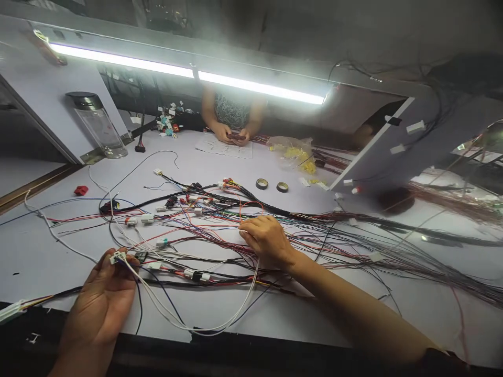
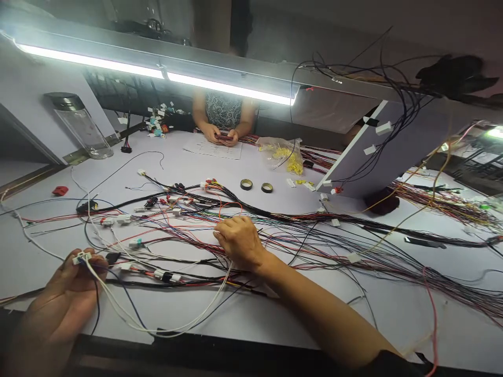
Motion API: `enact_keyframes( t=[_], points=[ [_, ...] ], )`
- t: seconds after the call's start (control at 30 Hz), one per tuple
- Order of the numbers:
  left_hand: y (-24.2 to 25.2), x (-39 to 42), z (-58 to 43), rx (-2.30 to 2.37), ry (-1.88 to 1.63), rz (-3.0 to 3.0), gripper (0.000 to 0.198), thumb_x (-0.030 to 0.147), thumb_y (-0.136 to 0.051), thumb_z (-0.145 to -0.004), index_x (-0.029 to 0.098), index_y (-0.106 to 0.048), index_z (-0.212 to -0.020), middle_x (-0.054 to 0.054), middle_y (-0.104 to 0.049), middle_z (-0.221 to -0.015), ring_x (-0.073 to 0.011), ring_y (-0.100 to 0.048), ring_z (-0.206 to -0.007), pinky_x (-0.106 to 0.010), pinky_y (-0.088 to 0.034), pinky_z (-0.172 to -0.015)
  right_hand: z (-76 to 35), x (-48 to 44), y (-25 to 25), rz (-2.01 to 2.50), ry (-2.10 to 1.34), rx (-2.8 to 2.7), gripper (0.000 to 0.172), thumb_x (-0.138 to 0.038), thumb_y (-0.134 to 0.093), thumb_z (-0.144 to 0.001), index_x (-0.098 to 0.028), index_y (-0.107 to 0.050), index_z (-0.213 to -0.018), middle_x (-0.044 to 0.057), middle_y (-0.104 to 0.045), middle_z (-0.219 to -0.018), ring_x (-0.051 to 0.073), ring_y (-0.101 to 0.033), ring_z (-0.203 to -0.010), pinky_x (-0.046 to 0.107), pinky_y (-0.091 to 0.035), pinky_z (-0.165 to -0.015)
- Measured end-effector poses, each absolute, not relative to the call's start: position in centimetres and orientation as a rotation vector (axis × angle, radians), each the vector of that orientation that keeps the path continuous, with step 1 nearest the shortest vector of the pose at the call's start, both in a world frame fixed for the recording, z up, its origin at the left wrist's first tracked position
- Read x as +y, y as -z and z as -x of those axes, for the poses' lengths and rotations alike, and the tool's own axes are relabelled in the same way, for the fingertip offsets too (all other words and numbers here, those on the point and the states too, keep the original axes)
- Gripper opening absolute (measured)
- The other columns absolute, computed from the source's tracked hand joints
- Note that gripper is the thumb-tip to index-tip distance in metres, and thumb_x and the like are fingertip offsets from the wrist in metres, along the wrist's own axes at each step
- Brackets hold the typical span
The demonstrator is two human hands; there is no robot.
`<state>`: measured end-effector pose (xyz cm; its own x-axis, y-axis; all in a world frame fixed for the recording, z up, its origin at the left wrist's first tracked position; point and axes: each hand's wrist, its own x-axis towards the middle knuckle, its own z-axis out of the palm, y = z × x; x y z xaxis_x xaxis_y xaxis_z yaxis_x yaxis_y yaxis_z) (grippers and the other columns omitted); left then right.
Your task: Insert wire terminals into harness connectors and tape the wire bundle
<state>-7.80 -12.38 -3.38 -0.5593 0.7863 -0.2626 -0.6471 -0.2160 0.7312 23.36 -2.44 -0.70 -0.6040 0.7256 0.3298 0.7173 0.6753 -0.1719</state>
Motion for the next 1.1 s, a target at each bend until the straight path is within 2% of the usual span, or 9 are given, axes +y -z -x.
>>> enact_keyframes(
  t=[0.13, 0.33, 0.53, 0.73, 0.93, 1.1],
  points=[
    [3.1, -12.1, 7.6, 1.071, -1.953, -0.125, 0.014, 0.006, -0.058, -0.081, 0.015, -0.068, -0.085, 0.000, -0.065, -0.086, -0.0098, -0.062, -0.078, -0.020, -0.058, -0.075, -21.5, -1.3, 0.7, 1.131, 0.005, -2.515, 0.025, -0.033, -0.046, -0.097, -0.021, -0.068, -0.098, 0.004, -0.072, -0.097, 0.018, -0.056, -0.089, 0.032, -0.029, -0.078],
    [2.0, -12.0, 6.9, 1.139, -1.954, -0.011, 0.017, 0.006, -0.053, -0.083, 0.014, -0.068, -0.082, -0.001, -0.064, -0.083, -0.0103, -0.062, -0.073, -0.020, -0.058, -0.069, -18.9, 0.1, 0.3, 1.267, -0.019, -2.625, 0.029, -0.032, -0.042, -0.098, -0.022, -0.068, -0.093, 0.002, -0.071, -0.088, 0.017, -0.058, -0.084, 0.033, -0.027, -0.072],
    [1.5, -12.0, 6.5, 1.101, -1.975, 0.041, 0.020, 0.003, -0.049, -0.085, 0.012, -0.067, -0.082, -0.002, -0.063, -0.085, -0.0099, -0.062, -0.074, -0.019, -0.058, -0.069, -17.5, 2.4, -0.3, 1.441, -0.068, -2.714, 0.034, -0.033, -0.038, -0.098, -0.021, -0.070, -0.090, 0.005, -0.069, -0.101, 0.019, -0.061, -0.090, 0.031, -0.031, -0.069],
    [1.8, -12.0, 6.7, 1.079, -1.982, 0.057, 0.022, 0.003, -0.048, -0.086, 0.012, -0.067, -0.082, -0.003, -0.063, -0.087, -0.0105, -0.063, -0.075, -0.020, -0.058, -0.069, -16.7, 4.8, -0.5, 1.427, -0.079, -2.751, 0.036, -0.030, -0.037, -0.097, -0.022, -0.071, -0.087, 0.006, -0.071, -0.100, 0.020, -0.061, -0.094, 0.030, -0.033, -0.070],
    [1.5, -12.2, 6.5, 1.068, -1.978, 0.048, 0.022, 0.003, -0.047, -0.086, 0.012, -0.067, -0.082, -0.002, -0.063, -0.086, -0.0102, -0.063, -0.076, -0.019, -0.058, -0.069, -17.3, 5.1, 0.1, 1.453, -0.070, -2.692, 0.026, -0.030, -0.042, -0.097, -0.028, -0.067, -0.105, 0.003, -0.072, -0.103, 0.020, -0.062, -0.097, 0.032, -0.033, -0.076],
    [1.8, -12.3, 6.7, 1.067, -1.974, 0.052, 0.019, 0.005, -0.051, -0.086, 0.013, -0.068, -0.083, -0.003, -0.065, -0.087, -0.0104, -0.063, -0.077, -0.020, -0.058, -0.070, -18.1, 3.9, 0.6, 1.393, -0.059, -2.676, 0.023, -0.031, -0.046, -0.096, -0.028, -0.067, -0.107, 0.001, -0.069, -0.113, 0.019, -0.059, -0.103, 0.032, -0.031, -0.079]
  ],
)
